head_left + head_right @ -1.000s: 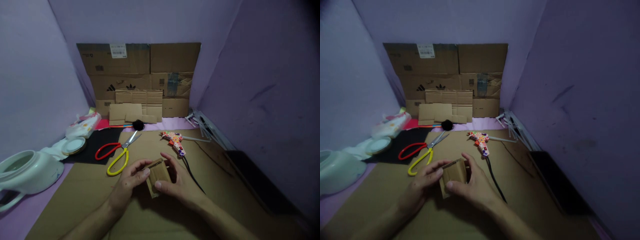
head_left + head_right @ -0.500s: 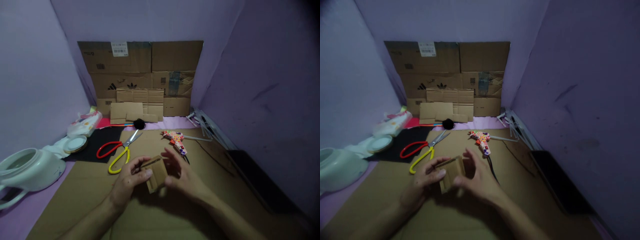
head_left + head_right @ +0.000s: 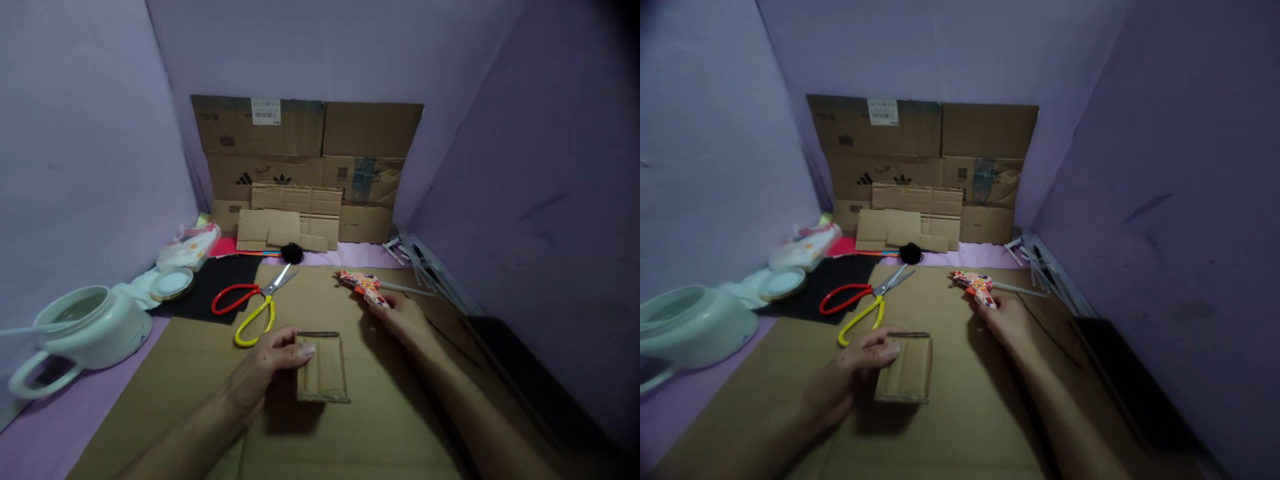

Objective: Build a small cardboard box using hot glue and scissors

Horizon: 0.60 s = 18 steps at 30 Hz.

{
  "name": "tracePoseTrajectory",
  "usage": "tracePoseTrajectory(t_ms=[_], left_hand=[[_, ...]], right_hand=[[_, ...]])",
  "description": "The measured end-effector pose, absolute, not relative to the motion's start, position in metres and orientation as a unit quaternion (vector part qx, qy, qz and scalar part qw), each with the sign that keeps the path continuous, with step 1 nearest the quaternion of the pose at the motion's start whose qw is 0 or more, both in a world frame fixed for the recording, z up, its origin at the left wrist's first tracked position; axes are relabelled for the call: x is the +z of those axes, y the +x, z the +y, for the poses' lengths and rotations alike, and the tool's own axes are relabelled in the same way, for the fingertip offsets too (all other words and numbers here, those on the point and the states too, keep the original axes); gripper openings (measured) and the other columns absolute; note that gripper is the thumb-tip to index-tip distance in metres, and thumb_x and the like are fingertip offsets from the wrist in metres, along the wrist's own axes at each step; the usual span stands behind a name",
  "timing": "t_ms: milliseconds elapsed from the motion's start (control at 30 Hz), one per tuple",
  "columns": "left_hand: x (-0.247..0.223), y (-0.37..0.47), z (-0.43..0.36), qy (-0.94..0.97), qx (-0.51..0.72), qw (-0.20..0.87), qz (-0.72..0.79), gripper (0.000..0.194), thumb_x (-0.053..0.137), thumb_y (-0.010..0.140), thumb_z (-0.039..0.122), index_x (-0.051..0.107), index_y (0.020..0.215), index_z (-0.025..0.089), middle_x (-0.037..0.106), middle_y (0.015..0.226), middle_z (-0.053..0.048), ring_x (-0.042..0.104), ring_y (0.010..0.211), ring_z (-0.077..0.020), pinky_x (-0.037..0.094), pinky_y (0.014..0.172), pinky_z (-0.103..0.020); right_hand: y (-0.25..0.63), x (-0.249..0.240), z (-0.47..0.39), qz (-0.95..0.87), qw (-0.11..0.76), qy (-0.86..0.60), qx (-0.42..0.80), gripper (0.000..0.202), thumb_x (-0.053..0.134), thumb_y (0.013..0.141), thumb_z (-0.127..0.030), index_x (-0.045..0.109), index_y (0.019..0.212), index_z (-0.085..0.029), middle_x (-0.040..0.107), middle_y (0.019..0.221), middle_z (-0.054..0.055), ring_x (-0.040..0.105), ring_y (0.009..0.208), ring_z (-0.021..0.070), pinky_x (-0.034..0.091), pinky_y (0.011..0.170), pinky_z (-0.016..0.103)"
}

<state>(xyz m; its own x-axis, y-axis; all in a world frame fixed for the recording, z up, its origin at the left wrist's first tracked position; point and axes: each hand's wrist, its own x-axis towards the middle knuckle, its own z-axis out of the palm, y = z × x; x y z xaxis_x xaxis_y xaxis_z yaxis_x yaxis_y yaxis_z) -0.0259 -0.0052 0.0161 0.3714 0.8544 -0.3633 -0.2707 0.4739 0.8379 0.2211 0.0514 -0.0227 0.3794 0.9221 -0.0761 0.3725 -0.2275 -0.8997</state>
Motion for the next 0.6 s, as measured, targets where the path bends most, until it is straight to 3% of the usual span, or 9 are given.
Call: tracePoseTrajectory(t_ms=[100,300,367,467,600], left_hand=[[0.016,-0.028,-0.003,0.361,0.362,0.749,0.421,0.029,0.078,0.057,0.037,0.068,0.072,0.015,0.065,0.067,-0.002,0.059,0.068,-0.0175,0.044,0.065,-0.026],[0.013,-0.034,0.004,0.387,0.361,0.726,0.439,0.031,0.079,0.057,0.038,0.069,0.076,0.015,0.066,0.072,-0.004,0.061,0.074,-0.0211,0.045,0.067,-0.029],[0.01,-0.035,0.006,0.4,0.367,0.71,0.449,0.036,0.08,0.057,0.039,0.07,0.08,0.015,0.067,0.073,-0.005,0.063,0.076,-0.0229,0.046,0.066,-0.03],[0.004,-0.037,0.009,0.415,0.384,0.683,0.462,0.041,0.081,0.057,0.043,0.07,0.085,0.015,0.067,0.073,-0.005,0.063,0.076,-0.0233,0.046,0.065,-0.03],[-0.004,-0.041,0.015,0.439,0.405,0.637,0.487,0.044,0.082,0.056,0.045,0.068,0.087,0.015,0.065,0.074,-0.005,0.062,0.074,-0.0218,0.045,0.063,-0.029]], right_hand=[[0.219,-0.017,0.047,-0.422,0.491,-0.646,0.405,0.013,0.068,0.057,-0.027,0.062,0.064,-0.018,0.059,0.049,0.0,0.051,0.037,0.0131,0.042,0.039,0.025],[0.207,0.007,0.017,-0.402,0.605,-0.492,0.48,0.043,0.079,0.052,-0.039,0.061,0.088,-0.021,0.063,0.083,0.001,0.055,0.054,0.0101,0.052,0.048,0.022],[0.204,0.011,0.005,-0.401,0.604,-0.431,0.537,0.041,0.076,0.063,-0.046,0.064,0.092,-0.02,0.063,0.08,0.002,0.042,0.042,0.0059,0.039,0.032,0.017],[0.202,0.012,-0.01,-0.462,0.548,-0.451,0.532,0.039,0.068,0.074,-0.05,0.065,0.099,-0.019,0.054,0.056,-0.003,0.03,0.036,0.0058,0.024,0.028,0.017],[0.203,0.017,-0.026,-0.566,0.456,-0.498,0.474,0.051,0.064,0.076,-0.055,0.066,0.109,-0.015,0.046,0.045,-0.004,0.034,0.036,0.01,0.029,0.034,0.022]])
